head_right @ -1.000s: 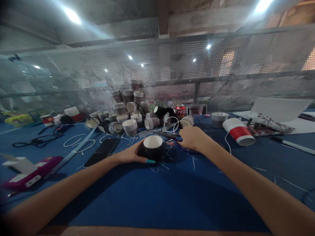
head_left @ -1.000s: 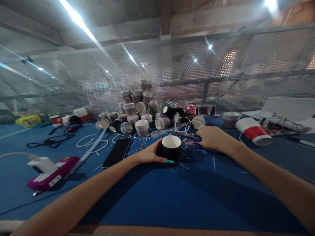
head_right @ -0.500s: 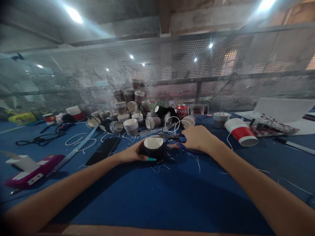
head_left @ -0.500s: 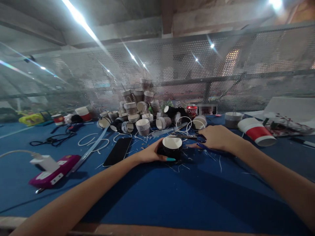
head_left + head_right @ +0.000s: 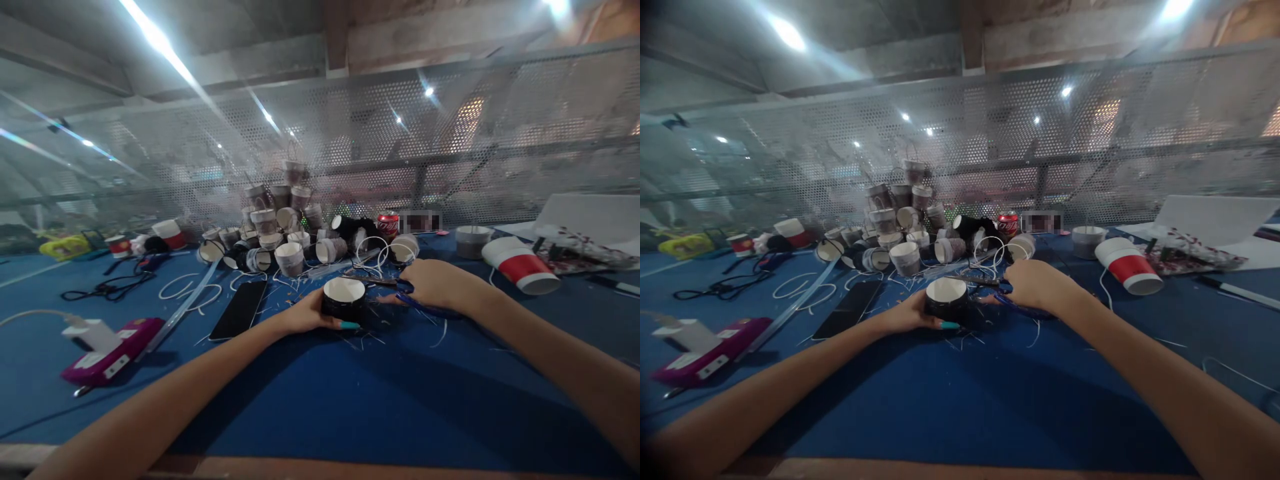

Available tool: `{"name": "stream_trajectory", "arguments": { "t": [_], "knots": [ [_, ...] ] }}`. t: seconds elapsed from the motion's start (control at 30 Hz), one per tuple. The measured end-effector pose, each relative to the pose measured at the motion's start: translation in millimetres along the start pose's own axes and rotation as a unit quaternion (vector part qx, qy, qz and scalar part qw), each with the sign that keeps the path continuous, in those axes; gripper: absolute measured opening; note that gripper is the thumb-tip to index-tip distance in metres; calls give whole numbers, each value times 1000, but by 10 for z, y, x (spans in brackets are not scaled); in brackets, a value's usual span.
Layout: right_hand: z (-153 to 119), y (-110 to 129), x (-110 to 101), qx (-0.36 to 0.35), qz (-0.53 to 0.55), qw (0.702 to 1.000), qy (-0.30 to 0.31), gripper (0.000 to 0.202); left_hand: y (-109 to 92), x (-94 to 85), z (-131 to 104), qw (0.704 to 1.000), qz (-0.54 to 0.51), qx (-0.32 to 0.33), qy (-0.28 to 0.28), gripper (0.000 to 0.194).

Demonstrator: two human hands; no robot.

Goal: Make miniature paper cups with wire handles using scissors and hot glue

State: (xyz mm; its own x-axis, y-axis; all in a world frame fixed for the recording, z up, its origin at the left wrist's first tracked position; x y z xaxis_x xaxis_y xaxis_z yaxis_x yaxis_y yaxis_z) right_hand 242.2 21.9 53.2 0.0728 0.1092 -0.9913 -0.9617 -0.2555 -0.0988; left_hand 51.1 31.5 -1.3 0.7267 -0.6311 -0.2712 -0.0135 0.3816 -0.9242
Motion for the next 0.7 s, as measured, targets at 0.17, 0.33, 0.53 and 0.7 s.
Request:
{"name": "stream_trajectory", "arguments": {
  "t": [0.17, 0.33, 0.53, 0.7],
  "knots": [
    [3, 36, -14, 15, -42, 999, -9, 50, 53, -43, -25, 1000, -9, -26, 10, 82],
    [31, -30, -20, 53, -17, 998, -44, 38, -17, -61, -40, 1000, 9, -20, 18, 88],
    [36, -70, -31, 25, 111, 993, -35, 29, -89, -52, -19, 999, 31, 31, -15, 90],
    [-25, 16, -128, 34, 128, 991, -34, 38, -45, -76, -9, 995, 62, 34, -75, 83]
  ]
}}
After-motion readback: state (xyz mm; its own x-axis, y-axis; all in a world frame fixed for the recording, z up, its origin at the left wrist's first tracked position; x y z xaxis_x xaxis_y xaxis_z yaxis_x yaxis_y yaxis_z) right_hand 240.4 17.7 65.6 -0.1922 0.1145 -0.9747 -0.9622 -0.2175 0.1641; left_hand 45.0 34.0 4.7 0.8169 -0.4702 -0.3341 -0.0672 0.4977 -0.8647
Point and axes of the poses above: each hand's wrist, its own z-axis towards the middle knuckle, its own x-axis out of the palm, y = z × x, the point moved 6 cm from there along z, towards the middle knuckle, and after that the axes turned 13 degrees about x, right-handed, at the moved point
